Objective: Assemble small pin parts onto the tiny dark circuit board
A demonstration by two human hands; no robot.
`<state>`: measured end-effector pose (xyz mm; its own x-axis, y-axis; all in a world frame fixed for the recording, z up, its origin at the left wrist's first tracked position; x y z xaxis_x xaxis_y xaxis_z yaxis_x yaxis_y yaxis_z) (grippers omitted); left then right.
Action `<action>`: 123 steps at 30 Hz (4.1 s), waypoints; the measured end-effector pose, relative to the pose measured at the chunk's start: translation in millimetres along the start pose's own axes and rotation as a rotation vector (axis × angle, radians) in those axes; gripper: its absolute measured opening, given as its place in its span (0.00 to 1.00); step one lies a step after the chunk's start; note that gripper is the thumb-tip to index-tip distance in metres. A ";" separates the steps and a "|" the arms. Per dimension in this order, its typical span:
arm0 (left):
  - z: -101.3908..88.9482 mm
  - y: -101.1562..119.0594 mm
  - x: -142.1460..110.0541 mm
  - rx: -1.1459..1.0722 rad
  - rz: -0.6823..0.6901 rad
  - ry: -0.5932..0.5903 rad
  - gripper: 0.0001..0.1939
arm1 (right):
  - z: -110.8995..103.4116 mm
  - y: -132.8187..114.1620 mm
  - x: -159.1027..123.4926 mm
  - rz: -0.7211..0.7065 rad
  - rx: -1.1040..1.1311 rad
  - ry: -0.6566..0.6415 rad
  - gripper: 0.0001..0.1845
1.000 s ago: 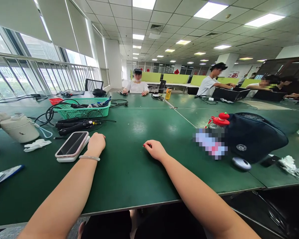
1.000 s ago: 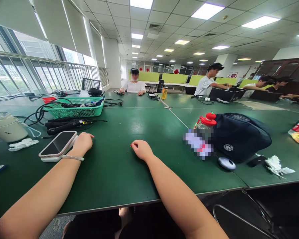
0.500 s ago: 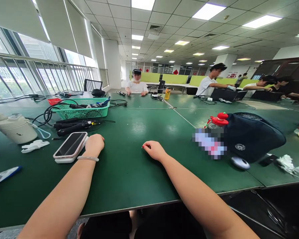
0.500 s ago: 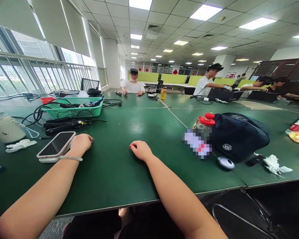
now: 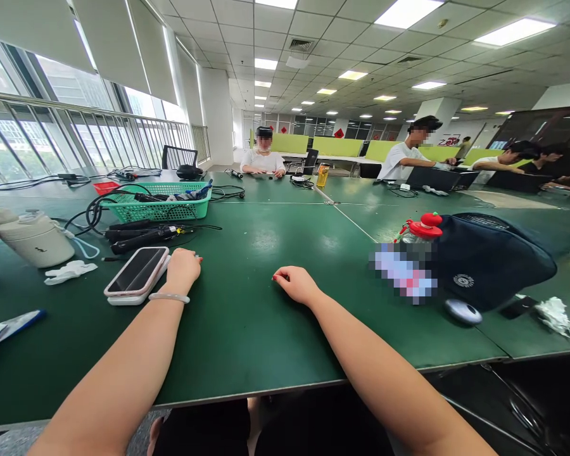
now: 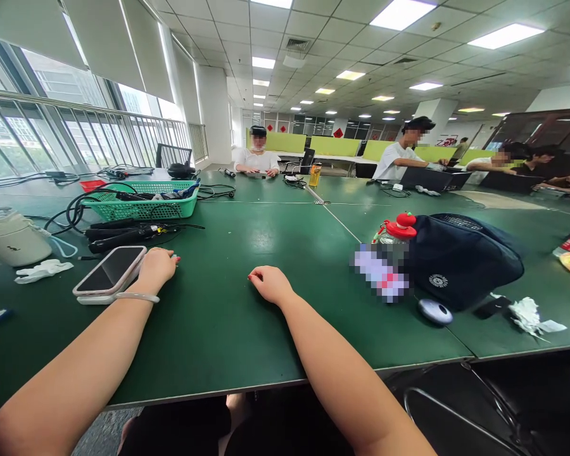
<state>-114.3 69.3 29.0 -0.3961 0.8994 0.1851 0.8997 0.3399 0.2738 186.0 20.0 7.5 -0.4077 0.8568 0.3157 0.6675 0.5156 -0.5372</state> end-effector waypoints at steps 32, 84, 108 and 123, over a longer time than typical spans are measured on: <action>2.8 96.3 -117.3 -0.541 0.672 -0.613 0.09 | 6.8 -10.6 -1.3 -0.034 -0.169 -0.061 0.23; -1.6 94.6 -104.9 -0.638 0.608 -0.420 0.18 | 8.8 -12.7 3.2 0.163 0.534 0.106 0.08; 0.3 95.1 -109.6 -0.588 0.720 -0.377 0.22 | 4.0 -21.4 1.6 0.118 0.454 0.172 0.09; -1.5 94.9 -109.7 -0.626 0.744 -0.376 0.21 | -1.4 -24.1 0.3 0.032 0.283 0.161 0.11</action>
<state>14.3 2.4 36.2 0.3992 0.8872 0.2315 0.5944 -0.4427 0.6714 170.7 7.9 21.7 -0.2709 0.8744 0.4026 0.4694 0.4851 -0.7378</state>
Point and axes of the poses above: each hand's wrist, its own x-axis towards the middle knuckle, its own z-axis out of the palm, y = z × x, the point moved 3 cm from there along x, towards the middle knuckle, and after that the axes turned 8 degrees about -z, right-handed, at the moved point
